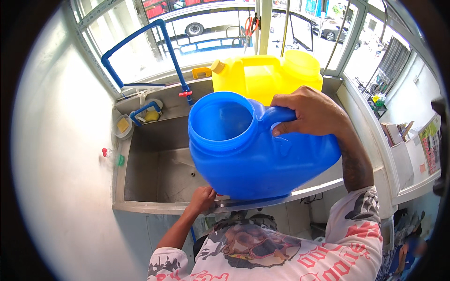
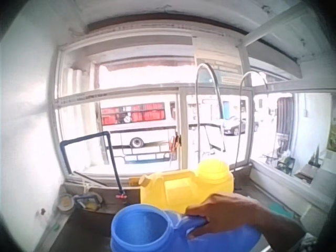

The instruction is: The person pours water from a blue container into a sink, then wipes the container with a cloth. They use a hot air gun to heat and attach a green plastic piece to the container's spout area, pressing it into place.

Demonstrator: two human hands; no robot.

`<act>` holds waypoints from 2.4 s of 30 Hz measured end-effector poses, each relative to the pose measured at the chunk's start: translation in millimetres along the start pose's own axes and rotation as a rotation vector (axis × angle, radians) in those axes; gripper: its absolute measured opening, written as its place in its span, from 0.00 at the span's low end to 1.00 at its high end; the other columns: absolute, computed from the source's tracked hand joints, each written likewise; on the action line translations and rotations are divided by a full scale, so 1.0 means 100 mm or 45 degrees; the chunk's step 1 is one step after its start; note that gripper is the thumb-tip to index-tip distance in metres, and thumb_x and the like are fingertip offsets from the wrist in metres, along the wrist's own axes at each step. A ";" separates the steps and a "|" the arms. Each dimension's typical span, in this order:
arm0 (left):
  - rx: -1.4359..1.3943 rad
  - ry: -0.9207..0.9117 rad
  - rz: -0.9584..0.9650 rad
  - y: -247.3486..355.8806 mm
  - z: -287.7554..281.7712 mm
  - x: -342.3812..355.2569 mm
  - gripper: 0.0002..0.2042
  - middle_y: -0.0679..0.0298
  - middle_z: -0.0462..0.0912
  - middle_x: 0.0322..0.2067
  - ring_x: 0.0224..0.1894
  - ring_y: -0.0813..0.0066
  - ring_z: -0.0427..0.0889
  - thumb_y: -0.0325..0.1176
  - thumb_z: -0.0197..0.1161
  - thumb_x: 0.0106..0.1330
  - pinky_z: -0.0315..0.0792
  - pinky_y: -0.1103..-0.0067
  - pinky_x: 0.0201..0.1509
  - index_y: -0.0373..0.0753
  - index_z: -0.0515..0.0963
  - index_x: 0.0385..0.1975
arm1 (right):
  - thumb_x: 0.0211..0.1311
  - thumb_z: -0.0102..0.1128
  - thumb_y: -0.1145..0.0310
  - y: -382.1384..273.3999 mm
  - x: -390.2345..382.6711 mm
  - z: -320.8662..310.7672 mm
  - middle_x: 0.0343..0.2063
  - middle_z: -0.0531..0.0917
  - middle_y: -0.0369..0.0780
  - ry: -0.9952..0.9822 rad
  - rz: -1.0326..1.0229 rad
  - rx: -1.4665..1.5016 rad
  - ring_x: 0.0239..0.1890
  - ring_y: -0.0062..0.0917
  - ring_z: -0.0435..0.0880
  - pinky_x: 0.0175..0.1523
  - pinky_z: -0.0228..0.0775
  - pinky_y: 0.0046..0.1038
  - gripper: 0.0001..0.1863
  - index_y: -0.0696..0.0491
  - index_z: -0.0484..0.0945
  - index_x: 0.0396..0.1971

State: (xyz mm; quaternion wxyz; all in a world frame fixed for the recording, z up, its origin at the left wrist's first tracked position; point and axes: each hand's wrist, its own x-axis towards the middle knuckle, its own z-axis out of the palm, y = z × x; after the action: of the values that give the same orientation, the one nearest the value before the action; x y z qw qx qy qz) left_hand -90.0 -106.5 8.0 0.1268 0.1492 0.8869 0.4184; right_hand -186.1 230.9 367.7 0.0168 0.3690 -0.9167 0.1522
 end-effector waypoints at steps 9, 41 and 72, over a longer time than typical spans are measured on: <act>0.321 0.076 0.719 0.02 -0.04 0.09 0.09 0.50 0.84 0.36 0.37 0.50 0.84 0.31 0.64 0.65 0.78 0.63 0.44 0.38 0.78 0.43 | 0.54 0.73 0.49 0.02 0.01 -0.06 0.28 0.87 0.46 -0.011 -0.072 0.039 0.32 0.39 0.88 0.42 0.78 0.38 0.25 0.53 0.82 0.43; 0.069 0.321 0.340 -0.01 0.47 -0.02 0.11 0.45 0.82 0.41 0.45 0.40 0.80 0.26 0.63 0.61 0.72 0.58 0.49 0.34 0.79 0.44 | 0.61 0.70 0.61 0.08 -0.13 -0.12 0.38 0.87 0.51 -0.051 -0.302 -0.258 0.37 0.41 0.89 0.47 0.83 0.39 0.20 0.59 0.81 0.47; 0.074 0.211 0.305 1.86 1.85 1.16 0.12 0.46 0.83 0.37 0.40 0.43 0.82 0.28 0.61 0.63 0.75 0.57 0.44 0.33 0.78 0.45 | 0.57 0.70 0.45 1.92 -1.73 -0.98 0.18 0.82 0.43 -0.202 0.021 0.114 0.24 0.37 0.86 0.33 0.76 0.36 0.25 0.53 0.80 0.35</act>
State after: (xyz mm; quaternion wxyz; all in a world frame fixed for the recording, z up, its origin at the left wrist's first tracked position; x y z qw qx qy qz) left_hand -102.5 179.8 27.3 -0.0022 0.2225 0.8820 0.4155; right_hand -199.3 506.3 385.0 -0.0736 0.3728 -0.9104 0.1634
